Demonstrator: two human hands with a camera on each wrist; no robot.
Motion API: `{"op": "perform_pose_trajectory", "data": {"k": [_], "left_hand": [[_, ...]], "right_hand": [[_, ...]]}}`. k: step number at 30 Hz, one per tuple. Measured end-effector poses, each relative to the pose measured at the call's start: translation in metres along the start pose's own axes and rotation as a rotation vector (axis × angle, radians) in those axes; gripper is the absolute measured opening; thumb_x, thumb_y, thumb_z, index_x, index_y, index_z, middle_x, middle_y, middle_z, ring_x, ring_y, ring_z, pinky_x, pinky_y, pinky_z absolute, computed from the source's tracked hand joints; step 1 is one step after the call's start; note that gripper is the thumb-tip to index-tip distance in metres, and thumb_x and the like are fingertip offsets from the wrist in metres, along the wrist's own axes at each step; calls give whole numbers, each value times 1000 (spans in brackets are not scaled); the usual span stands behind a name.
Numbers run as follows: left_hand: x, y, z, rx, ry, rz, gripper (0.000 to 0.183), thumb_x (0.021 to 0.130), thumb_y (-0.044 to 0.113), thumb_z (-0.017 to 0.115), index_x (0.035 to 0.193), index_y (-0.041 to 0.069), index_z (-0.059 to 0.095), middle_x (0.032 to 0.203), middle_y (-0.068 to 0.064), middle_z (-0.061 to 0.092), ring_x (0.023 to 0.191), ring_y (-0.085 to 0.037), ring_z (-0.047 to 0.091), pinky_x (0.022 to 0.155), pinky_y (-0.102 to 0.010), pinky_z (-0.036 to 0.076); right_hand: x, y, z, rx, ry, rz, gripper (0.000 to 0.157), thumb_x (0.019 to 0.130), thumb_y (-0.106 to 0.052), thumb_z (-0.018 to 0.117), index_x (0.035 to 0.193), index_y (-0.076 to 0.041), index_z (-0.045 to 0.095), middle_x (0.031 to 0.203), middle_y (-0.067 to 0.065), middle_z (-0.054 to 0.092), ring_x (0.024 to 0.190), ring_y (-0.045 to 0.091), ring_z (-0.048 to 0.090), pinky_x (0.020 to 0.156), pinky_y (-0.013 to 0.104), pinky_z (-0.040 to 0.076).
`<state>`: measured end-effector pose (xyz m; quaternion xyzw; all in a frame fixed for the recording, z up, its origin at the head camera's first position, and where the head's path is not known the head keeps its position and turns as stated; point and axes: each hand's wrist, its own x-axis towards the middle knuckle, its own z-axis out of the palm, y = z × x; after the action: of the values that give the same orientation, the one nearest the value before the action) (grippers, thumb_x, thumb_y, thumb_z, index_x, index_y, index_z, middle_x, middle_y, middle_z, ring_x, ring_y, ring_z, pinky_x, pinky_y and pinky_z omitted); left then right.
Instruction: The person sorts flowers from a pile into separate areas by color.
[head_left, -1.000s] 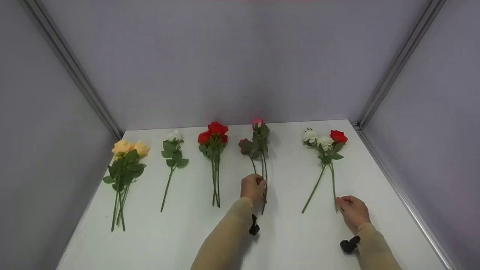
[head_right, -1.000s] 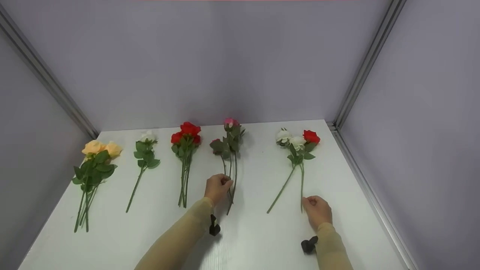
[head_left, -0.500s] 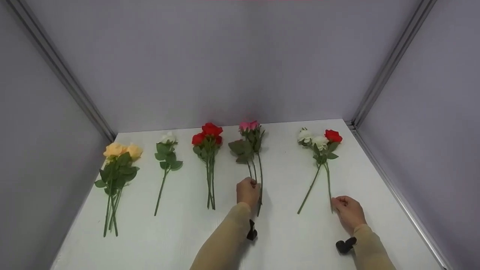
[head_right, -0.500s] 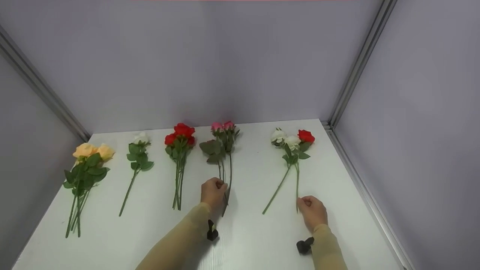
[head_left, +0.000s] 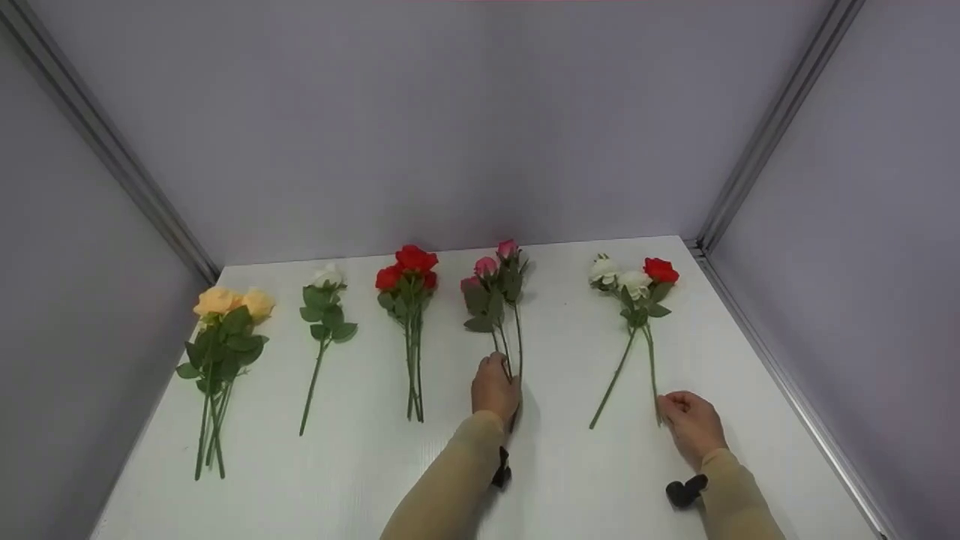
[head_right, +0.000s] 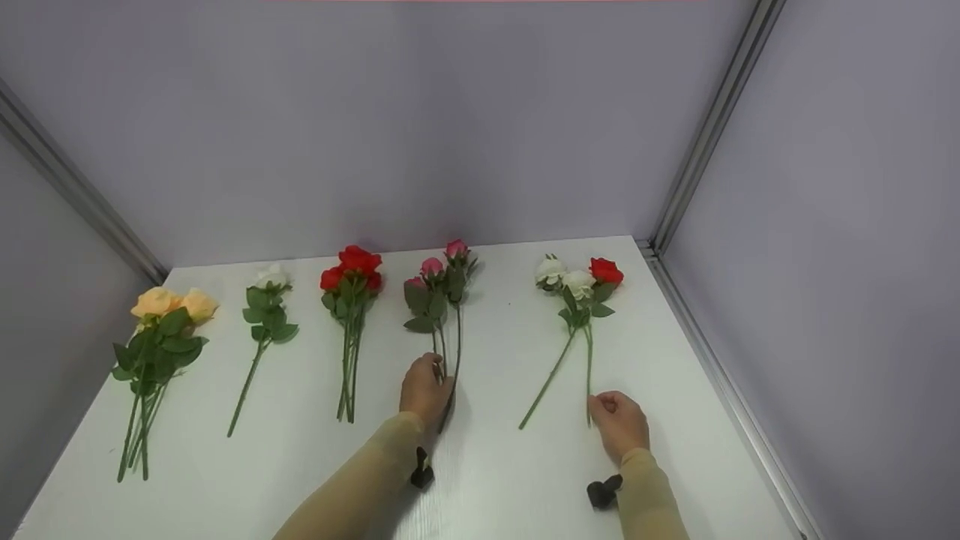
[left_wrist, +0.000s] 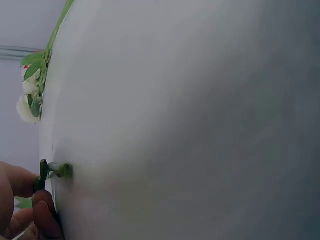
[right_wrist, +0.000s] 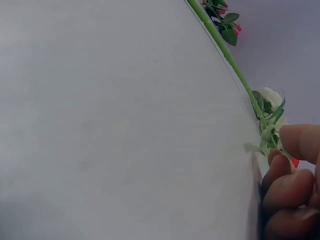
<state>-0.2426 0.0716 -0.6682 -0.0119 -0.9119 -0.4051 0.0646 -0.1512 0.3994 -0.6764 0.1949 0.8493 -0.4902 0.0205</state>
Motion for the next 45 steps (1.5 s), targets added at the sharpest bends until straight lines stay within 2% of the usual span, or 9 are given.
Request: {"op": "perform_pose_trajectory", "data": {"k": [10, 18, 21, 26, 29, 32, 37, 42, 45], "left_hand": [[0, 0, -2, -25, -106, -22, 52, 84, 22, 74, 130, 10, 52, 117, -2, 58, 104, -20, 60, 88, -38, 49], [-3, -3, -3, -24, -125, -2, 64, 84, 35, 73, 137, 13, 46, 121, -3, 53, 101, -20, 59, 87, -38, 49], [-5, -4, -4, -40, -139, -35, 66, 85, 38, 72, 140, 16, 43, 125, -5, 50, 104, -22, 59, 88, -39, 48], [-5, -5, -12, -158, -170, -127, 63, 88, 35, 68, 141, 16, 40, 128, -9, 49, 113, -26, 55, 93, -42, 45], [-4, -7, -16, -237, -184, -164, 61, 89, 31, 66, 140, 12, 40, 124, -11, 52, 114, -28, 53, 94, -44, 44], [-2, -11, -20, -262, -194, -171, 59, 89, 29, 66, 138, 8, 42, 115, -11, 57, 106, -26, 56, 90, -43, 45], [-2, -15, -25, -297, -215, -186, 53, 90, 27, 66, 134, 6, 46, 98, -5, 60, 86, -18, 58, 79, -38, 47], [-8, -17, -26, -339, -246, -178, 46, 91, 25, 65, 130, 5, 50, 96, -2, 60, 86, -15, 57, 78, -35, 47], [-11, -18, -27, -341, -250, -159, 43, 91, 23, 65, 128, 4, 51, 97, -2, 60, 87, -15, 57, 78, -35, 48]], "right_hand": [[0, -2, -1, -117, -17, 5, 54, 82, -55, 69, 107, -8, 62, 91, 6, 59, 81, 21, 52, 68, 32, 44], [-2, -4, -3, -150, -20, 0, 41, 85, -45, 70, 99, -7, 67, 85, 4, 63, 78, 20, 55, 67, 32, 44], [-4, -3, -3, -157, -6, 2, 37, 86, -42, 69, 98, -7, 67, 84, 3, 64, 77, 19, 56, 68, 32, 43], [-3, -4, -2, -148, 12, -28, 33, 88, -40, 68, 94, -9, 64, 81, 4, 61, 75, 20, 53, 68, 32, 42], [-2, -6, -1, -125, 15, -53, 29, 90, -36, 68, 97, -9, 64, 82, 4, 61, 76, 20, 53, 69, 32, 42], [-2, -15, 1, -132, 17, -62, 28, 92, -34, 65, 104, -10, 65, 88, 4, 62, 80, 20, 55, 71, 32, 43], [-1, -39, 13, -243, 25, -86, 38, 92, -45, 61, 105, -9, 68, 94, 5, 64, 86, 22, 56, 75, 37, 44], [-2, -57, 31, -412, 14, -81, 51, 86, -59, 61, 93, -9, 69, 89, 4, 66, 81, 22, 59, 71, 41, 47], [-2, -63, 38, -513, -8, -80, 52, 84, -60, 62, 88, -9, 68, 86, 5, 66, 76, 23, 61, 64, 41, 48]]}}
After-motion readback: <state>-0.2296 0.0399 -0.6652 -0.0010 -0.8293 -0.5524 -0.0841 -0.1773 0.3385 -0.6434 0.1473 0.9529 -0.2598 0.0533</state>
